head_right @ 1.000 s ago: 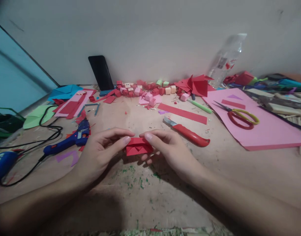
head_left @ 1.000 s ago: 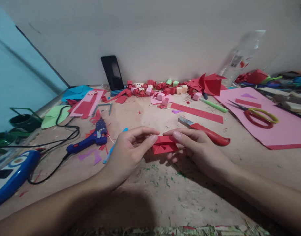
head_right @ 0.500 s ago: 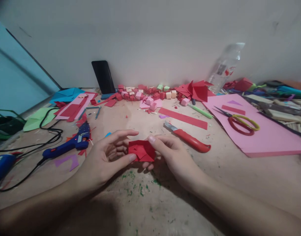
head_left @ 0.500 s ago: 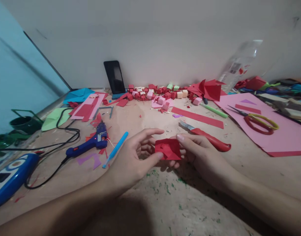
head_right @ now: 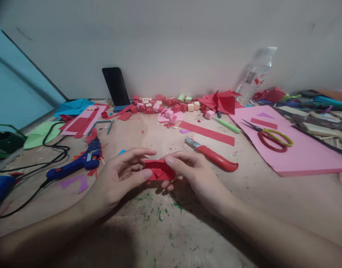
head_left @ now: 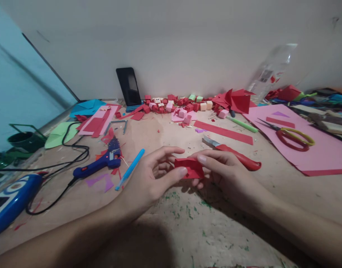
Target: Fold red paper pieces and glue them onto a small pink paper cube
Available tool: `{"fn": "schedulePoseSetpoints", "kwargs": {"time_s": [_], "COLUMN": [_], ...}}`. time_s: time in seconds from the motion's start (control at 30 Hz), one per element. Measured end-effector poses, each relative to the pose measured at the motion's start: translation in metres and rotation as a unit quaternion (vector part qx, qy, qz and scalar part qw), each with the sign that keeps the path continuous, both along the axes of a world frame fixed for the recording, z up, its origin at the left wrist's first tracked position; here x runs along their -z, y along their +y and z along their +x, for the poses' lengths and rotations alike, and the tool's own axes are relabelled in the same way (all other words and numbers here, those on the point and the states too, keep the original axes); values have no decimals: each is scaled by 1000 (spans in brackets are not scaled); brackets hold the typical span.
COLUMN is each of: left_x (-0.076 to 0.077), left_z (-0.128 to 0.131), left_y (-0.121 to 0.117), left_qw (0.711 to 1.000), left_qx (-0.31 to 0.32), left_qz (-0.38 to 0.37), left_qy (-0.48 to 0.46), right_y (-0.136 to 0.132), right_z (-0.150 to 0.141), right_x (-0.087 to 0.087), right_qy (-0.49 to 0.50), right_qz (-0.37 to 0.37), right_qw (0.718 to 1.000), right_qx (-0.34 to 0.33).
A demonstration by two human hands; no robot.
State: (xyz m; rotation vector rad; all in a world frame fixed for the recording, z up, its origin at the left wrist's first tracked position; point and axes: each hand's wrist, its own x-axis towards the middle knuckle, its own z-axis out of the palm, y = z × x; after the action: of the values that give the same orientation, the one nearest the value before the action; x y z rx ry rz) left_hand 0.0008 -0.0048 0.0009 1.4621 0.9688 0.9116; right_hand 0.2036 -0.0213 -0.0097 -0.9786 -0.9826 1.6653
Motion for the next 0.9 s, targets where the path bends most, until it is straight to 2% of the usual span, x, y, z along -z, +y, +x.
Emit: {"fn": "schedulePoseSetpoints", "kwargs": {"time_s": [0.2, 0.47, 0.67, 0.9], "left_x": [0, -2, 1, 3], "left_z": [-1, -1, -2, 0], "left_y": [1, 3, 3, 4], "left_qw": [997, 1000, 1000, 1000], "left_qx": [22, -12, 0, -9], "left_qz": [-51, 7, -21, 6], "left_qy": [-54, -10, -20, -3], "right_y": [1, 1, 1, 1], "right_z": [0, 1, 0, -1], "right_x": [0, 0, -1, 2], "right_qy": [-5, 14, 8, 13], "right_qz": [-3, -3, -6, -3], "right_qw": [1000, 1000, 1000, 1000], "right_qx": [4, -3, -3, -6]}}
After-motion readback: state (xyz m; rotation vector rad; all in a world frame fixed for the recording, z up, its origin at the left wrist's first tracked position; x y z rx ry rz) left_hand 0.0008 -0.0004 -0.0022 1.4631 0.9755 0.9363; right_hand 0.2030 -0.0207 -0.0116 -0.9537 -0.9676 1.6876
